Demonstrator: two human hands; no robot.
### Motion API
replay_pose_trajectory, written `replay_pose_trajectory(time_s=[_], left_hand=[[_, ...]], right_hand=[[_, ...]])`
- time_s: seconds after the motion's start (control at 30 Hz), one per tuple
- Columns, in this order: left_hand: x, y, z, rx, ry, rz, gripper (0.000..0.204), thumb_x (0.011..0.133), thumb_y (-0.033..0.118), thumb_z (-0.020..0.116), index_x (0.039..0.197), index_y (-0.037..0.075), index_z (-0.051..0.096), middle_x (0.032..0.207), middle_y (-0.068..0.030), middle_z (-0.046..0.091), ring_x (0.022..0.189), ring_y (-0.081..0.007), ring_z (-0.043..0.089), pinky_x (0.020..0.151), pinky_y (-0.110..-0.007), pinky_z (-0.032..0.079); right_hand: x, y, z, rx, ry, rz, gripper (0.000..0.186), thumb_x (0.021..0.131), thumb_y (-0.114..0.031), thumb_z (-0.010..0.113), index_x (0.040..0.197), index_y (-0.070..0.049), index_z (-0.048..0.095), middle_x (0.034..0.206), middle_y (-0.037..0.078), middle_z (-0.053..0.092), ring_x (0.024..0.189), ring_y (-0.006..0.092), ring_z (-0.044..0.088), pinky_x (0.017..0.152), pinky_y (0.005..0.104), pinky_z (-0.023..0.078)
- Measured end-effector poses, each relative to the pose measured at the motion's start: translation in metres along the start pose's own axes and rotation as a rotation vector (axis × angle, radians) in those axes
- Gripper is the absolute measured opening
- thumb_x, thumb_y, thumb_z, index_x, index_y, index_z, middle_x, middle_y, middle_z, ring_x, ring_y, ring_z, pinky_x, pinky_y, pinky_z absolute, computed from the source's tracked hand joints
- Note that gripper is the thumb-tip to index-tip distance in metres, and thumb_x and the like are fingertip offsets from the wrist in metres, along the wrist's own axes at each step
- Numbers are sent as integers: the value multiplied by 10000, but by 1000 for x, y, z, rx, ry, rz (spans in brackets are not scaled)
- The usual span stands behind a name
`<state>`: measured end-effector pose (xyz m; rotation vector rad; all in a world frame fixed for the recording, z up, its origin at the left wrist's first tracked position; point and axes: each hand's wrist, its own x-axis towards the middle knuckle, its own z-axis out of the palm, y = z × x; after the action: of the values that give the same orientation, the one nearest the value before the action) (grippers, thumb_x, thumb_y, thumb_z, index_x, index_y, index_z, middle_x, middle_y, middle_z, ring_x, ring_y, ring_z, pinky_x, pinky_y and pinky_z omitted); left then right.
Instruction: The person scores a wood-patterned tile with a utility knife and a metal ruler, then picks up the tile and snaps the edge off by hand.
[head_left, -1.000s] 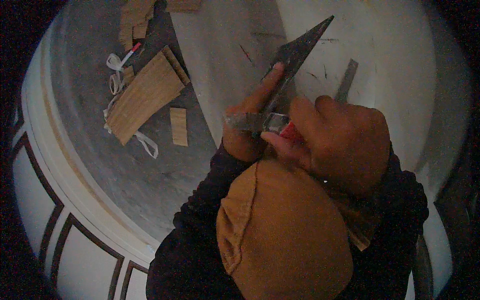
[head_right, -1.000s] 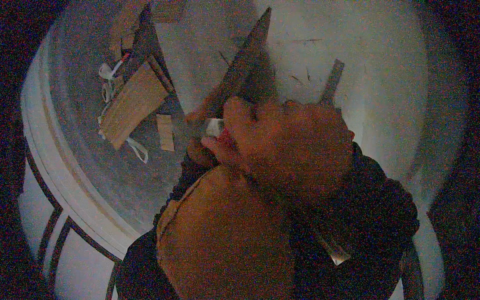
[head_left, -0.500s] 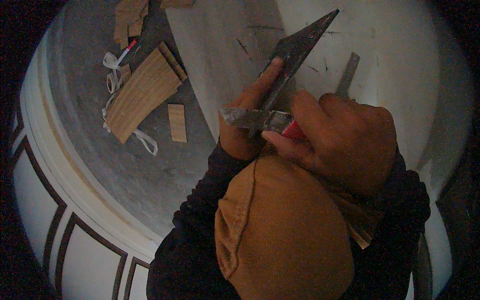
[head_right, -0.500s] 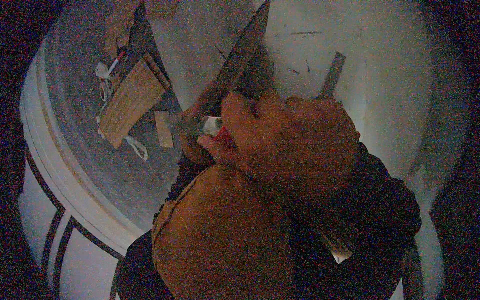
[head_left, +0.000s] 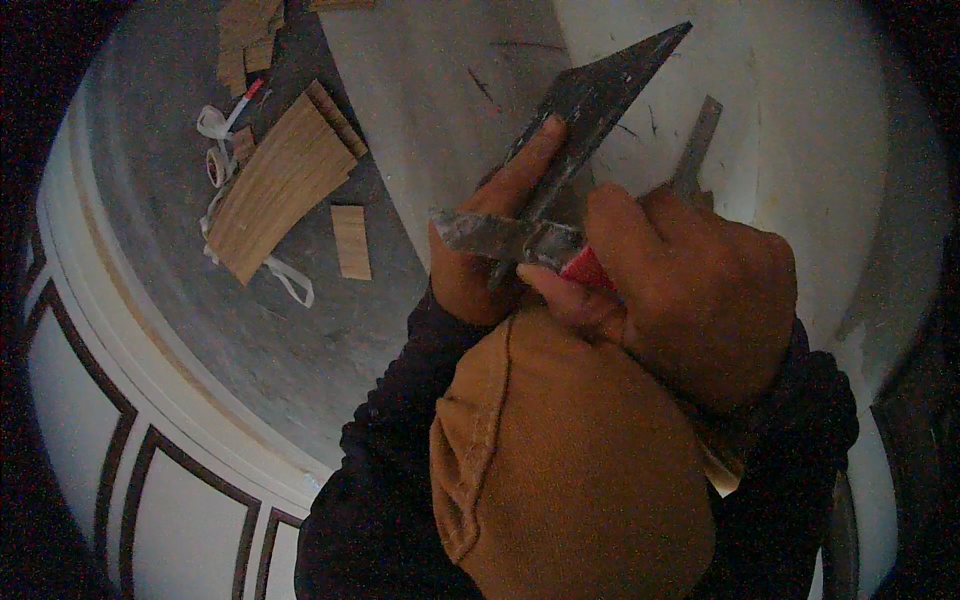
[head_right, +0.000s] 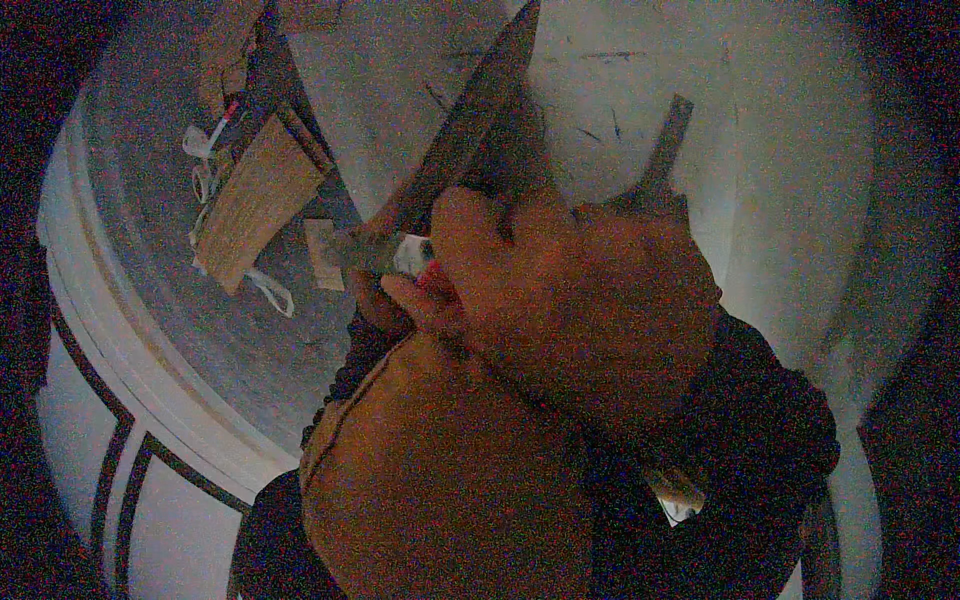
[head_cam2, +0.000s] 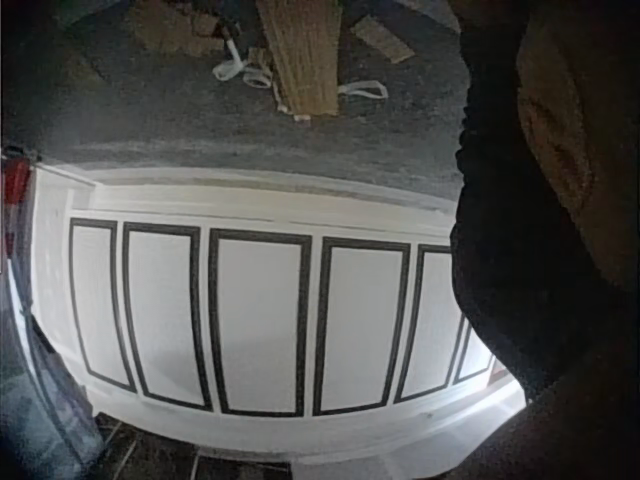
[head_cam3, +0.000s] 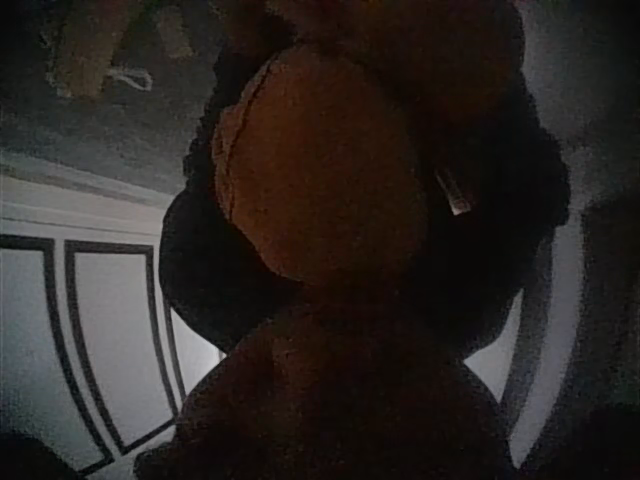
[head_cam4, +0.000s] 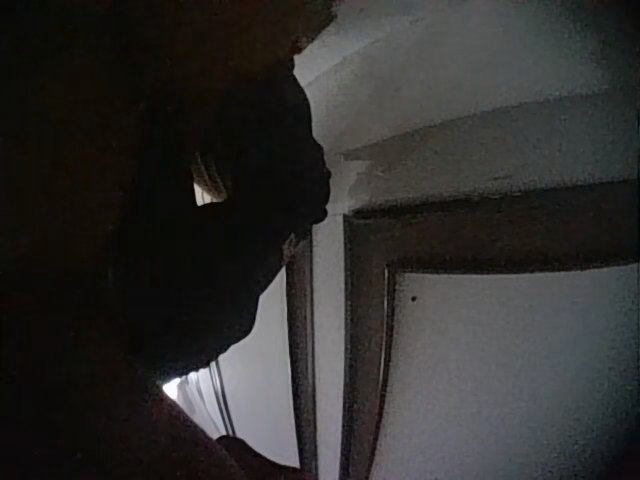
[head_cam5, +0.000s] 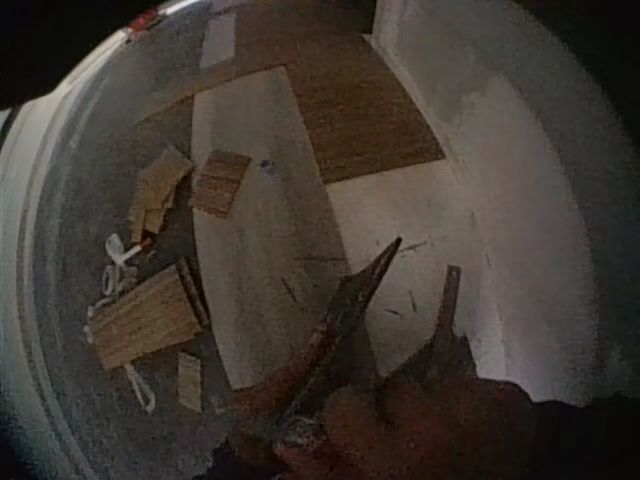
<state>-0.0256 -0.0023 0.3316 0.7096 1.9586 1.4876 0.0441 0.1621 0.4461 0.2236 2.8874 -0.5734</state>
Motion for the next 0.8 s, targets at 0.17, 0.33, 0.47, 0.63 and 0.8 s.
replay_pose_trajectory(time_s=[0.17, 0.33, 0.47, 0.63, 0.8], left_hand=[[0, 0, 2, 49, 7, -6, 546, 962, 59, 630, 1497, 147, 565, 1318, -189, 688, 1164, -275, 693, 963, -347, 541], [-4, 0, 1, 70, 17, -26, 541, 949, 74, 653, 1482, 139, 581, 1321, -185, 692, 1168, -275, 699, 950, -348, 552], [-3, -1, 7, 77, 30, -1, 547, 933, 78, 684, 1470, 121, 589, 1332, -181, 689, 1170, -268, 702, 950, -349, 556], [-3, -15, 9, 94, 76, 64, 561, 911, 81, 715, 1459, 97, 597, 1311, -176, 702, 1143, -259, 716, 937, -352, 563], [-5, -9, 8, 120, 87, 108, 557, 903, 89, 723, 1449, 92, 607, 1285, -172, 717, 1121, -252, 725, 923, -352, 566]], right_hand=[[-4, 0, 2, -31, 21, 11, 466, 800, -531, 802, 853, -108, 614, 668, 92, 600, 541, 291, 644, 465, 425, 494], [-7, 7, 11, 60, -17, 18, 461, 791, -520, 811, 843, -109, 609, 671, 93, 601, 551, 292, 647, 466, 427, 495], [-8, 11, 11, 28, 43, 14, 456, 792, -506, 819, 837, -112, 594, 675, 93, 605, 558, 291, 651, 468, 427, 497], [-7, 14, 15, 32, 52, 22, 446, 797, -490, 825, 855, -110, 599, 678, 97, 608, 558, 291, 656, 469, 427, 498], [-6, 12, 21, 53, 99, 14, 440, 790, -480, 834, 862, -108, 610, 664, 96, 603, 553, 289, 656, 466, 424, 495]])
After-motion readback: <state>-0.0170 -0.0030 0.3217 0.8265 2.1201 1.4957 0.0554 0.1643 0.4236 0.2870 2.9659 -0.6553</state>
